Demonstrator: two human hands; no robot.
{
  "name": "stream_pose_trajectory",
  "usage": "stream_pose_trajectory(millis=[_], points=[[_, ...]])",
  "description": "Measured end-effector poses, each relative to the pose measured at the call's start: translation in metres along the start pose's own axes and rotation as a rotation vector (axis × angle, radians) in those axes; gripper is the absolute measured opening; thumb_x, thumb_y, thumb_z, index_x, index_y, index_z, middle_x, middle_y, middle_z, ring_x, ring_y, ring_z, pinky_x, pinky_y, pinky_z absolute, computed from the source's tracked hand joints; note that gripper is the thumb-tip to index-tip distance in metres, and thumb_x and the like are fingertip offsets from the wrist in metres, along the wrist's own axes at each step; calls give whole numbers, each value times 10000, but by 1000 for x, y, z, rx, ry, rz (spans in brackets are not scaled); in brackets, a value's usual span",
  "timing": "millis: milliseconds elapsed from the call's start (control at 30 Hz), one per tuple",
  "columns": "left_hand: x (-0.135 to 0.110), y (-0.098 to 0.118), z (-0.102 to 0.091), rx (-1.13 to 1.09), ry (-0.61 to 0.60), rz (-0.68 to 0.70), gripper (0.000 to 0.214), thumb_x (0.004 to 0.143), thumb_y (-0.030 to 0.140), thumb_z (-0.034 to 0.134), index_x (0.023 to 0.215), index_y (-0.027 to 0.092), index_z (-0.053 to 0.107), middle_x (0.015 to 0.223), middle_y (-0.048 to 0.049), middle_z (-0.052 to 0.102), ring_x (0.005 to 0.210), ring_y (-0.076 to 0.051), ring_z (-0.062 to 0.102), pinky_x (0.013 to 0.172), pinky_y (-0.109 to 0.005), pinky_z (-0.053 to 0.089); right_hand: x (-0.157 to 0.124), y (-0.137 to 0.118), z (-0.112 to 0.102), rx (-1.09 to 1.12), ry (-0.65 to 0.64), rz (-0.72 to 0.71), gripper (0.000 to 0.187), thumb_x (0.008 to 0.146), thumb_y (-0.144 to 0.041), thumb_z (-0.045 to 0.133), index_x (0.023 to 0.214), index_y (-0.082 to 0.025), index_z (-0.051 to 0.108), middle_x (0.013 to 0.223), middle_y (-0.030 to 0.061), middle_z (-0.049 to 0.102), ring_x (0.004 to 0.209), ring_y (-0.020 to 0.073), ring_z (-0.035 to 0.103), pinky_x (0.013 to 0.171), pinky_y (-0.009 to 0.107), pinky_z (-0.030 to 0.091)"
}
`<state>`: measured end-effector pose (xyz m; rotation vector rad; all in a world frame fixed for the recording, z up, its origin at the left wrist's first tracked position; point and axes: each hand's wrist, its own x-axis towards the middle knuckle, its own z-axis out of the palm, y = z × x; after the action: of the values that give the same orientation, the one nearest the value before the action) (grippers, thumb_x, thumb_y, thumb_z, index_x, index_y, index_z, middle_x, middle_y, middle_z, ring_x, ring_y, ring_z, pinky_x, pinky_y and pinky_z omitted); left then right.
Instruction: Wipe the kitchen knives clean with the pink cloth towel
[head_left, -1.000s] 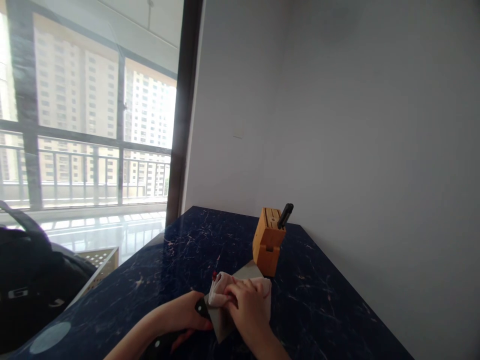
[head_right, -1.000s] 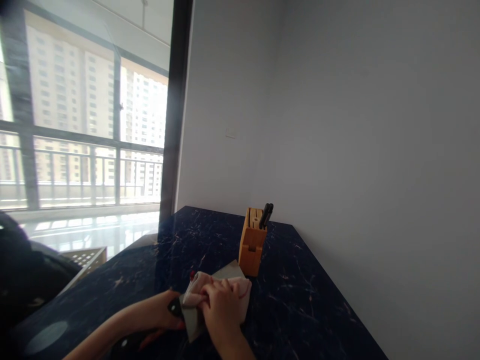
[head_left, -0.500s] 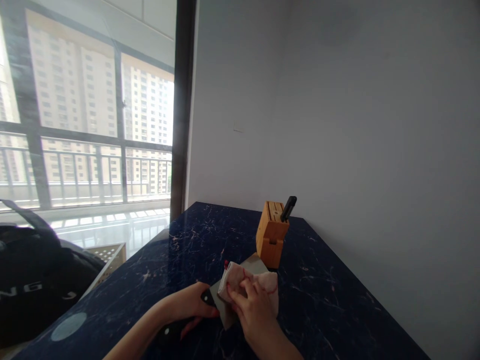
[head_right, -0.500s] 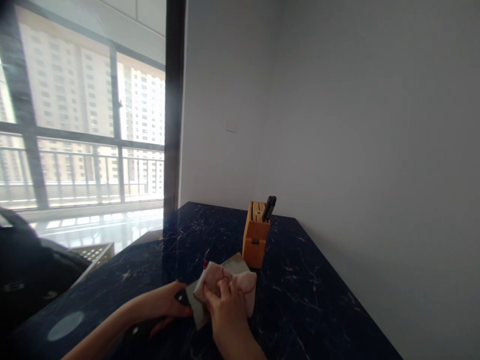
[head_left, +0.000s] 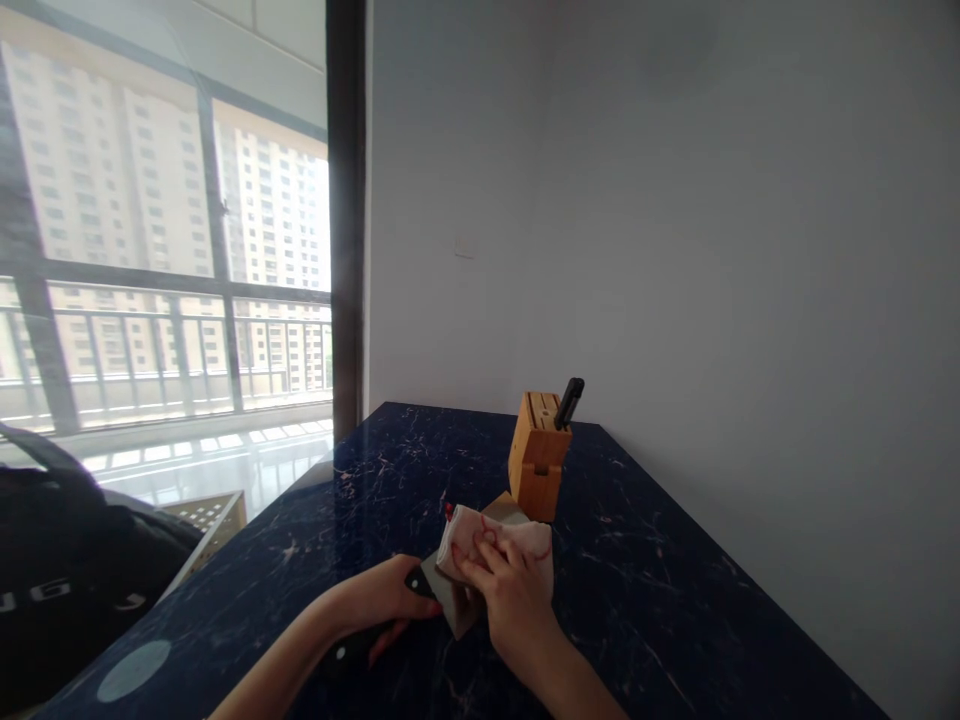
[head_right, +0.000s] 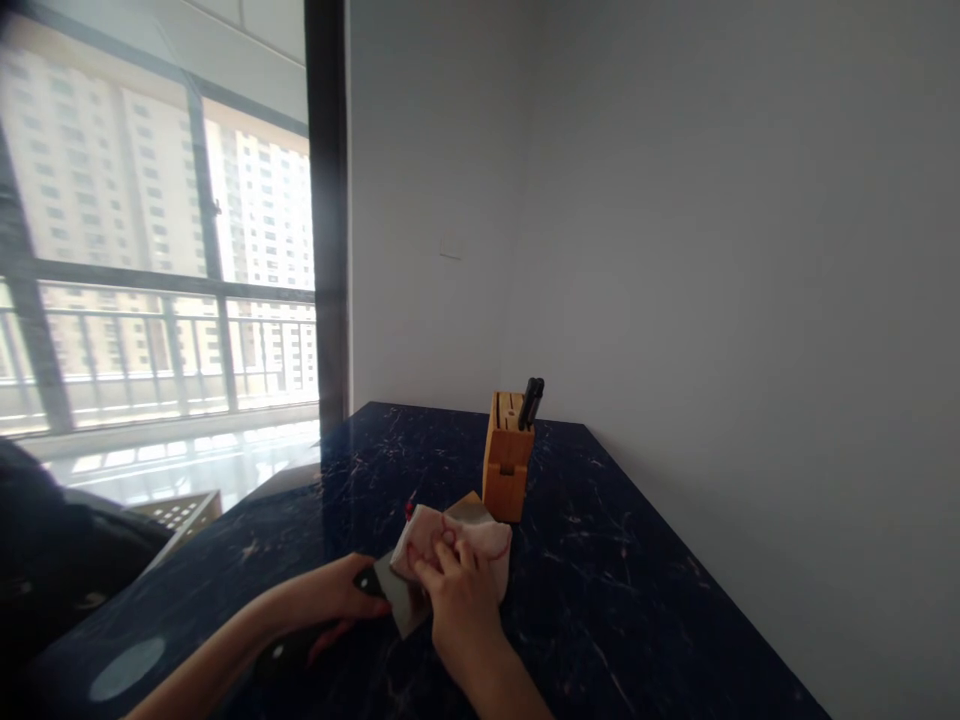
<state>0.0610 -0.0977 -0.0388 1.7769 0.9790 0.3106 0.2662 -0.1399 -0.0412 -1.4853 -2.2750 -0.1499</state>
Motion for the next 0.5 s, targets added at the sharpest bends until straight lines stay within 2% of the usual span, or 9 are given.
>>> stream_pose_trajectory(millis=[67,167,233,333,433,500], points=[[-1,2,1,6,-4,2,292,666,436,594,648,146,573,403,50,489,305,-94,426,286,-180,290,0,4,-4,-38,7,29,434,867,-198,364,1227,-434,417,1269,-34,476,1091,229,410,849,367,282],[0,1,2,28,2,-3,228,667,374,569,663,146,573,394,49,490,303,-100,429,276,-181,307,3,16,-9,-148,38,169,413,879,-177,325,1211,-377,467,1236,14,508,1125,252,385,867,402,267],[2,-1,3,46,4,-5,170,660,304,536,683,142,579,386,46,491,301,-107,440,268,-180,317,5,22,-10,-177,55,189,410,875,-165,332,1215,-348,472,1228,26,515,1172,246,347,917,409,231],[4,-4,4,57,13,-7,154,631,219,487,715,136,585,391,43,500,301,-113,453,262,-175,326,5,16,-5,-129,53,82,415,886,-187,342,1247,-378,419,1265,-4,484,1208,199,324,986,386,158],[5,-6,4,35,31,5,266,614,184,460,854,145,570,431,49,528,304,-110,459,264,-173,347,3,0,2,-61,3,-50,430,892,-219,355,1272,-420,352,1324,-27,417,1225,184,310,1004,377,136],[5,-7,4,5,31,19,362,606,168,453,959,154,535,460,52,546,310,-107,466,271,-170,362,2,-6,3,-48,-9,-71,443,896,-218,346,1279,-441,323,1338,-37,396,1235,187,297,1000,377,149]])
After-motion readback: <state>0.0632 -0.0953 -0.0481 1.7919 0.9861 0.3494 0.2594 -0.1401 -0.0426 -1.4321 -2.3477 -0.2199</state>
